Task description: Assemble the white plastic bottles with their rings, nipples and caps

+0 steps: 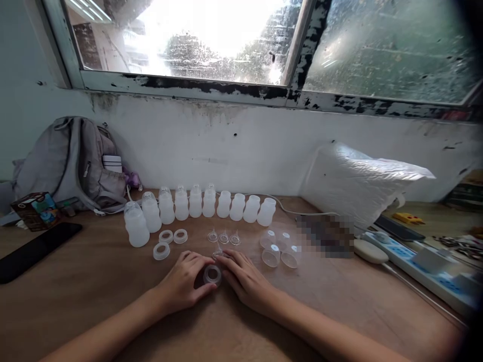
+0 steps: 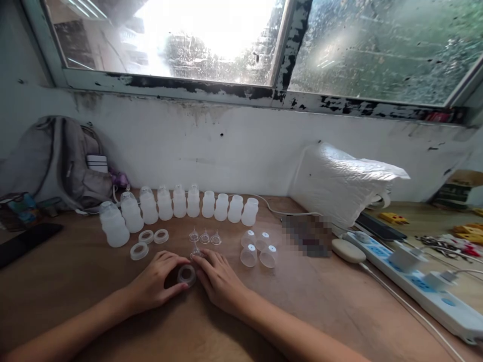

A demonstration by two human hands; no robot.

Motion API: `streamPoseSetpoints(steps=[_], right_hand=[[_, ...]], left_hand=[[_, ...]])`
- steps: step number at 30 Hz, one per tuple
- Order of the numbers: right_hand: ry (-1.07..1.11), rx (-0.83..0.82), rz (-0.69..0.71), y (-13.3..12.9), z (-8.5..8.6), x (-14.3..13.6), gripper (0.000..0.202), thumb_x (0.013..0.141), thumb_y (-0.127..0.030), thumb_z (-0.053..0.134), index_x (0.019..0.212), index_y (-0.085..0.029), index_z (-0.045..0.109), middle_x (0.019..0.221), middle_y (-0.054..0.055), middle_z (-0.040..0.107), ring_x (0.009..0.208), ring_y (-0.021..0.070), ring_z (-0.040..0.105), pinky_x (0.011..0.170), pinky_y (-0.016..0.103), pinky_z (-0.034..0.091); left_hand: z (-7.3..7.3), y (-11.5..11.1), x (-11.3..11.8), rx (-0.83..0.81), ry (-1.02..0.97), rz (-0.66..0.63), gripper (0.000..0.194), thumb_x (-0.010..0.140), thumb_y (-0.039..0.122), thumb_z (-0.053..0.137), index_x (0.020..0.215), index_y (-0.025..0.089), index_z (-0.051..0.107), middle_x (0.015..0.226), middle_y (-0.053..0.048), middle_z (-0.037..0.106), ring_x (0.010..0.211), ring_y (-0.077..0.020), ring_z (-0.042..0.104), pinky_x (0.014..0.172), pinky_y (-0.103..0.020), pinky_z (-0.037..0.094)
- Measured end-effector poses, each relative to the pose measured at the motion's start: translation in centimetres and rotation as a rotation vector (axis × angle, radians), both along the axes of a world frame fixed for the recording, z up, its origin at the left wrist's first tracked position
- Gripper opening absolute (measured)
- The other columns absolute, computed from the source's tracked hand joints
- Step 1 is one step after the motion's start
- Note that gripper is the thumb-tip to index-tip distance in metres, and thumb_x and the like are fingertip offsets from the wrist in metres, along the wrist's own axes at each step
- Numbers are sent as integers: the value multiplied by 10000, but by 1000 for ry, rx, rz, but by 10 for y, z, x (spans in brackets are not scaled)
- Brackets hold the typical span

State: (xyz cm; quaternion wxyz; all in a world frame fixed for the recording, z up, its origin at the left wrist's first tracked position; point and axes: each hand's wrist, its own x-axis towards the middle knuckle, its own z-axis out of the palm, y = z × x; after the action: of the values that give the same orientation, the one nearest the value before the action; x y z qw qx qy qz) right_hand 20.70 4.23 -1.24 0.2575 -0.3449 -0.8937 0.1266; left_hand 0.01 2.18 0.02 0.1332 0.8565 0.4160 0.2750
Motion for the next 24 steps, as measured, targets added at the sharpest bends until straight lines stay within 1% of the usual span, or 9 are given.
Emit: streamPoseSetpoints(steps=[3,5,8,10,12,16,20,24], right_hand=[[17,0,24,-6,6,9,358,856,-230,354,1200,-237,454,1235,105,428,1109,222,398,923,421,336],[12,-12,54,-8,9,14,341,845,-219,370,1161,-241,496,1207,98,458,1068,218,428,906,416,348],[31,-52,84,-6,9,19,301,821,-216,413,1081,-243,561,1154,90,505,1017,217,462,875,406,370],[84,-83,89,-4,9,20,273,805,-207,435,1026,-242,591,1130,85,523,1000,218,474,859,399,381],[167,-124,70,-1,10,21,241,800,-194,438,964,-232,609,1088,82,544,975,209,491,841,377,397],[328,-236,-18,3,15,22,201,806,-175,417,853,-205,610,957,74,569,874,174,531,772,308,432],[372,-311,-64,7,18,22,175,798,-171,430,787,-195,603,886,61,571,816,162,542,730,284,439],[370,-333,-79,10,17,21,165,797,-182,437,782,-195,600,864,62,575,800,163,539,716,286,435]], left_hand=[[3,-1,1,-51,-172,89,298,764,350,512,1033,226,482,1009,-60,580,944,-206,516,843,-364,393],[5,-1,3,-126,-307,167,283,785,351,482,1043,237,458,1021,-54,576,963,-194,521,838,-344,411],[8,4,11,-227,-393,204,281,796,360,467,1049,240,443,1015,-47,580,954,-183,536,826,-331,431],[10,9,18,-233,-373,172,286,787,360,476,1043,235,455,1019,-48,576,942,-184,539,819,-329,435],[12,16,26,-201,-332,118,286,776,347,488,1036,228,470,1027,-52,568,944,-188,531,823,-330,429],[10,27,36,-129,-257,49,278,766,324,501,1027,231,491,1018,-60,561,941,-195,513,831,-341,411],[4,29,36,-131,-149,51,250,767,324,501,1003,240,509,978,-49,572,913,-198,510,810,-353,408],[-2,27,32,-117,-88,63,275,747,324,531,1007,237,508,979,-57,570,927,-219,488,810,-375,384]])
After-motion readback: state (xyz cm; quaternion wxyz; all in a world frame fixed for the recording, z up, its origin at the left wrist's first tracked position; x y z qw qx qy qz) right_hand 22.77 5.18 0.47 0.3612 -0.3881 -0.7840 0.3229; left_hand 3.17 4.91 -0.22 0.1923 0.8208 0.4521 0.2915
